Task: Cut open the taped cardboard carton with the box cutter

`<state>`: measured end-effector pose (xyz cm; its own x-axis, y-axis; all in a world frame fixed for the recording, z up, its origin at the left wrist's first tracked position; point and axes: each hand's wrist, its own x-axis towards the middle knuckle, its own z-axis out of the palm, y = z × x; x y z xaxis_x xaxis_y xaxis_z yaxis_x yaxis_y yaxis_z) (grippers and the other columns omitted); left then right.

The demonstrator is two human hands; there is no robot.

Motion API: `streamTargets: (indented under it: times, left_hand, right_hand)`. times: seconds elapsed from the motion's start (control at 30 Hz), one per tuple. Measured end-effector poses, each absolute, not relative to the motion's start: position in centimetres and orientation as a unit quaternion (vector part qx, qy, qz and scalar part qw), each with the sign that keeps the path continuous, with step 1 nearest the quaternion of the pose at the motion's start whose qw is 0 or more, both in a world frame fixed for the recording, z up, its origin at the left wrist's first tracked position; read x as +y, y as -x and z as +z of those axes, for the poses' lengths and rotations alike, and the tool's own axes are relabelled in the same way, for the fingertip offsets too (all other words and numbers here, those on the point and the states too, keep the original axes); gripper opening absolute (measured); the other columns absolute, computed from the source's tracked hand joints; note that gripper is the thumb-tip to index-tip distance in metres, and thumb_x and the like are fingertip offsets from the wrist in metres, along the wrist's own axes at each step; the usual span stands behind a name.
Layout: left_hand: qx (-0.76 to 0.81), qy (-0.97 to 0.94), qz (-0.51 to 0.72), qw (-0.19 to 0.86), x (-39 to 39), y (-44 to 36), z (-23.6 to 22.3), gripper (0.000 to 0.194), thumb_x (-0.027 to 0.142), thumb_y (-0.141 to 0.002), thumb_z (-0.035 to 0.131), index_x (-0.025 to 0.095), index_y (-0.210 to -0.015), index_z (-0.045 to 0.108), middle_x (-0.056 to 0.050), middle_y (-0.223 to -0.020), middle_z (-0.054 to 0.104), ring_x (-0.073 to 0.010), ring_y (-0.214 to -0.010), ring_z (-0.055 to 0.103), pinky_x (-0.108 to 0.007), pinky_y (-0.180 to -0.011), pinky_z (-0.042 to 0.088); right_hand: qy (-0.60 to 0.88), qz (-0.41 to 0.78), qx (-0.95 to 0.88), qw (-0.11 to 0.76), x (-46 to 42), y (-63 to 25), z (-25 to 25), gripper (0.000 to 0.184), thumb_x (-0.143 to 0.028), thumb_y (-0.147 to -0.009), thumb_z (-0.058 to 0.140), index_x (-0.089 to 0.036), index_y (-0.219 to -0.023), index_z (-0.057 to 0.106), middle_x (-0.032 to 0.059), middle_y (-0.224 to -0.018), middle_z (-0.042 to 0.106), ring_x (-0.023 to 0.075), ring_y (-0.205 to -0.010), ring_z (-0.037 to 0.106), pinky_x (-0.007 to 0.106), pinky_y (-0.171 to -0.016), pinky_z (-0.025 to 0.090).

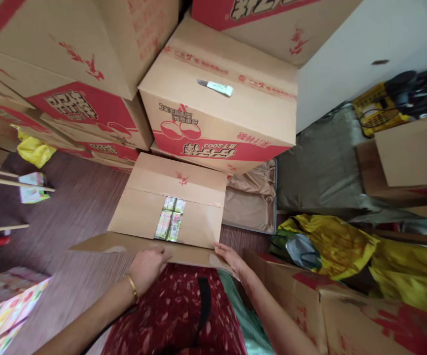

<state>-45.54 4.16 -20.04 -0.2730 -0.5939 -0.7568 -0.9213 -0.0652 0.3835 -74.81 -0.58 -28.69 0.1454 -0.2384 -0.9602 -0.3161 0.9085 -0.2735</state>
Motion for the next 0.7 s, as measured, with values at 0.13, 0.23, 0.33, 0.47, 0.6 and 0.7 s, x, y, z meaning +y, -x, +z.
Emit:
streamTargets:
  times: [0.13, 0.23, 0.33, 0.47, 0.6, 0.7]
  left_hand:
    - [0.661, 0.584, 0.418, 0.221, 3.5, 46.6, -20.1, 0.036, 0.018, -0.089, 0.034, 0.024, -0.103, 0.067, -0.010, -0.095, 0.066, -0.0305, -0.088, 0.065, -0.042, -0.073, 0.050]
    - [0.656, 0.589, 0.412, 0.230, 4.3, 46.3, -19.8, 0.035, 0.016, -0.089, 0.034, 0.021, -0.102, 0.067, -0.011, -0.095, 0.066, -0.0302, -0.086, 0.066, -0.042, -0.072, 0.051]
    - [0.642, 0.617, 0.391, 0.234, 5.6, 45.0, -19.5, 0.034, 0.014, -0.089, 0.035, 0.017, -0.098, 0.067, -0.013, -0.096, 0.067, -0.0293, -0.094, 0.064, -0.041, -0.078, 0.051]
    - [0.635, 0.636, 0.372, 0.230, 7.4, 43.1, -19.3, 0.033, 0.013, -0.089, 0.036, 0.014, -0.097, 0.067, -0.015, -0.096, 0.067, -0.0287, -0.095, 0.064, -0.041, -0.080, 0.050]
    - [0.664, 0.617, 0.366, 0.212, 8.9, 42.7, -19.4, 0.032, 0.009, -0.087, 0.037, 0.012, -0.097, 0.067, -0.016, -0.095, 0.067, -0.0303, -0.092, 0.064, -0.045, -0.077, 0.051]
    - [0.678, 0.599, 0.374, 0.204, 10.2, 41.8, -19.4, 0.032, 0.006, -0.084, 0.038, 0.010, -0.097, 0.067, -0.016, -0.095, 0.068, -0.0311, -0.092, 0.065, -0.046, -0.077, 0.052]
  right_hand:
    - [0.232, 0.052, 0.597, 0.766, -1.0, 75.4, -28.4, 0.070, -0.050, -0.057, 0.073, -0.010, -0.114, 0.062, 0.0120, -0.104, 0.067, 0.0274, -0.103, 0.061, 0.040, -0.099, 0.043]
    - [0.274, 0.079, 0.587, 0.757, -0.3, 75.6, -28.9, 0.071, -0.055, -0.049, 0.074, -0.012, -0.106, 0.067, 0.0143, -0.121, 0.060, 0.0299, -0.117, 0.053, 0.039, -0.105, 0.037]
    - [0.294, 0.076, 0.606, 0.736, 0.6, 75.4, -29.3, 0.072, -0.056, -0.045, 0.073, -0.015, -0.104, 0.067, 0.0139, -0.136, 0.048, 0.0297, -0.126, 0.044, 0.036, -0.107, 0.035]
    - [0.243, 0.107, 0.614, 0.743, 1.8, 74.8, -28.9, 0.070, -0.060, -0.047, 0.068, -0.016, -0.102, 0.063, 0.0155, -0.113, 0.063, 0.0326, -0.107, 0.058, 0.043, -0.091, 0.048]
    - [0.252, 0.072, 0.650, 0.713, 3.0, 74.7, -28.1, 0.061, -0.059, -0.043, 0.065, -0.022, -0.091, 0.063, 0.0123, -0.101, 0.065, 0.0326, -0.104, 0.060, 0.044, -0.087, 0.050]
    - [0.290, 0.079, 0.672, 0.677, 4.5, 74.2, -27.9, 0.053, -0.062, -0.043, 0.059, -0.030, -0.084, 0.064, 0.0080, -0.109, 0.064, 0.0303, -0.112, 0.057, 0.046, -0.091, 0.048]
